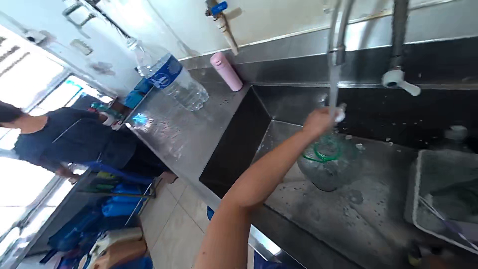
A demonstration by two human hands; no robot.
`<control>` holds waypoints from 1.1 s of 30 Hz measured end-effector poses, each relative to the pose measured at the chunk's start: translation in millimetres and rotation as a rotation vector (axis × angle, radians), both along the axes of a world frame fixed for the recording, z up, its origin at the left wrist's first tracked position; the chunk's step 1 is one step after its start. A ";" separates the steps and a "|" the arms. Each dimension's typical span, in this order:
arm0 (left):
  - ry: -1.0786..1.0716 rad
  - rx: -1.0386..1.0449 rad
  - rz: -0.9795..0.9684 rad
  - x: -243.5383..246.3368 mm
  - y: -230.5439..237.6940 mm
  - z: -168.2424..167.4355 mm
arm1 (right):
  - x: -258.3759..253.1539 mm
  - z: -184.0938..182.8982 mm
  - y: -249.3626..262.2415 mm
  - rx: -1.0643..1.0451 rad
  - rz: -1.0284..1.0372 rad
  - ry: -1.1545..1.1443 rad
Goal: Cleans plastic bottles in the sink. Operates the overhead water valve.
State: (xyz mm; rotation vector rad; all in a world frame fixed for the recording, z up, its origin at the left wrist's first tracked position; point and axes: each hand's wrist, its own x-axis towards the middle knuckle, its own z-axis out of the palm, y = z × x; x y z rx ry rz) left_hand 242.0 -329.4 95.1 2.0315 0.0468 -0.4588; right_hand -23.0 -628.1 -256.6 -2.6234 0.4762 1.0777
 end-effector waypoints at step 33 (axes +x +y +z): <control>-0.206 0.519 -0.497 -6.8 6.7 0.5 | 24.7 231.5 109.1 0.821 0.111 -0.305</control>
